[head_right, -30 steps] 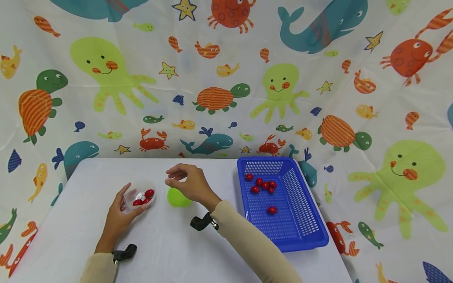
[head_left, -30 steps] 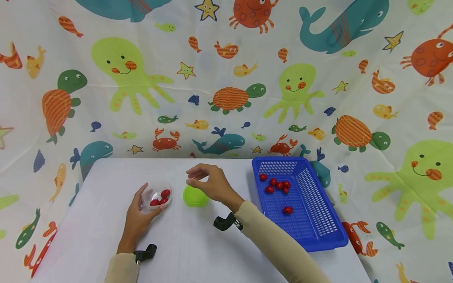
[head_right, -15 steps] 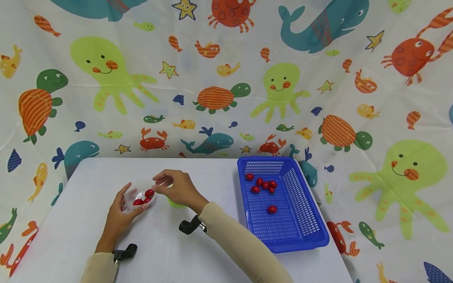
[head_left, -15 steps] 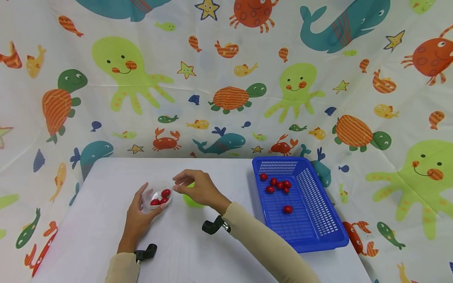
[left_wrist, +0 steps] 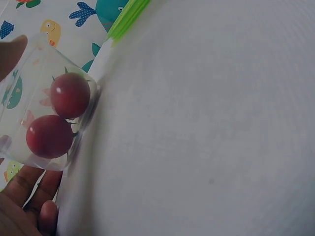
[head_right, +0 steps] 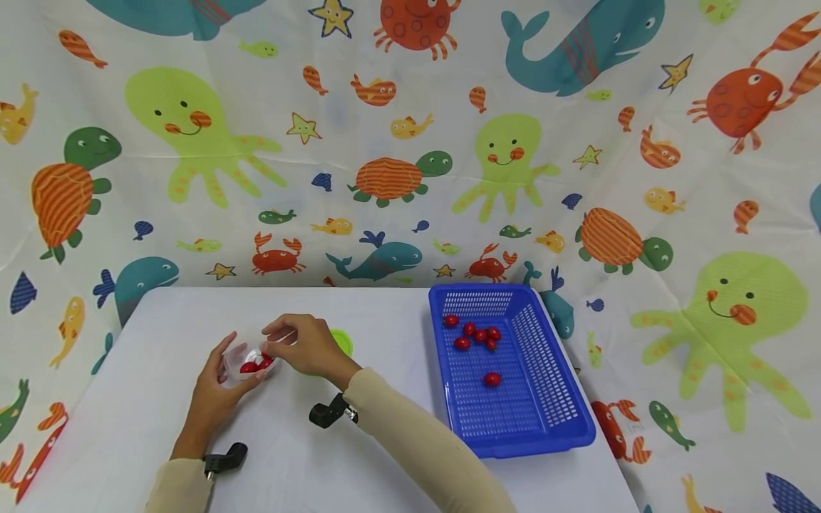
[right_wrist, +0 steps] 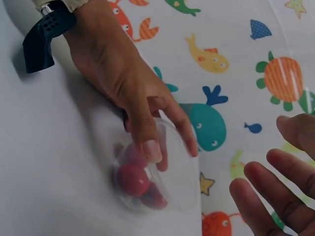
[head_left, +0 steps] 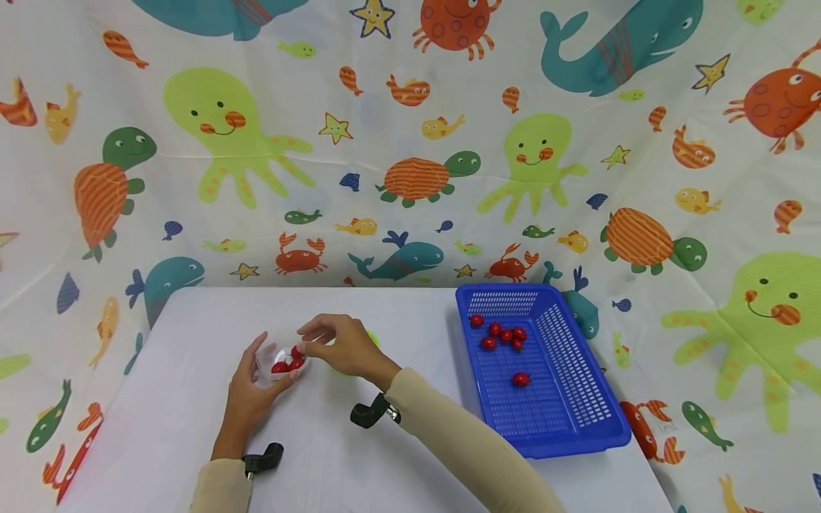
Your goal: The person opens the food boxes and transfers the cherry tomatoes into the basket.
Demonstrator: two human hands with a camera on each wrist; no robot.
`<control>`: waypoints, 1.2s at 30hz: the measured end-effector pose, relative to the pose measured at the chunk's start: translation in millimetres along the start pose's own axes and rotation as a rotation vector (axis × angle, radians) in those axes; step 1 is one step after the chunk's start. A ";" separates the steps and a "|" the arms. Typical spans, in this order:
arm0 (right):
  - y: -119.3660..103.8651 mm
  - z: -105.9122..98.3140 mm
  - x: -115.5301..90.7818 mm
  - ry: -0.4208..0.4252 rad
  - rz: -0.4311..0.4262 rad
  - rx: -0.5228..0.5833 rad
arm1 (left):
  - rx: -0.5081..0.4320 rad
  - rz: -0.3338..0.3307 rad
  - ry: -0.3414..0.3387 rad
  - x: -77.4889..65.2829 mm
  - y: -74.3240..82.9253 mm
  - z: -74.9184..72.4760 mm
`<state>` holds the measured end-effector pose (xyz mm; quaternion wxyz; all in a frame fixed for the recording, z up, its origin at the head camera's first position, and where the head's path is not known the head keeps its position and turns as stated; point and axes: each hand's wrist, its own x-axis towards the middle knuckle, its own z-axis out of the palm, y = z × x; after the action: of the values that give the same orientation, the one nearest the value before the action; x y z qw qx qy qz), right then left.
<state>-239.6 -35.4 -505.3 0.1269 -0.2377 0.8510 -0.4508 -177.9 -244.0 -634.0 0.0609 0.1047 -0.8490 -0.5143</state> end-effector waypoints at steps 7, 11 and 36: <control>2.3 11.9 7.1 -0.015 0.021 0.019 | 0.003 -0.011 -0.001 -0.5 0.4 -0.4; 0.5 17.9 9.7 -0.025 0.049 0.027 | 0.010 -0.015 0.003 -1.4 1.1 -0.7; 4.1 55.0 28.0 -0.132 0.097 -0.036 | 0.008 0.000 0.027 -1.2 -1.2 0.3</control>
<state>-241.1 -86.8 -539.6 0.2000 -0.2274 0.8592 -0.4123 -176.6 -244.0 -635.2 0.0722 0.1121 -0.8501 -0.5095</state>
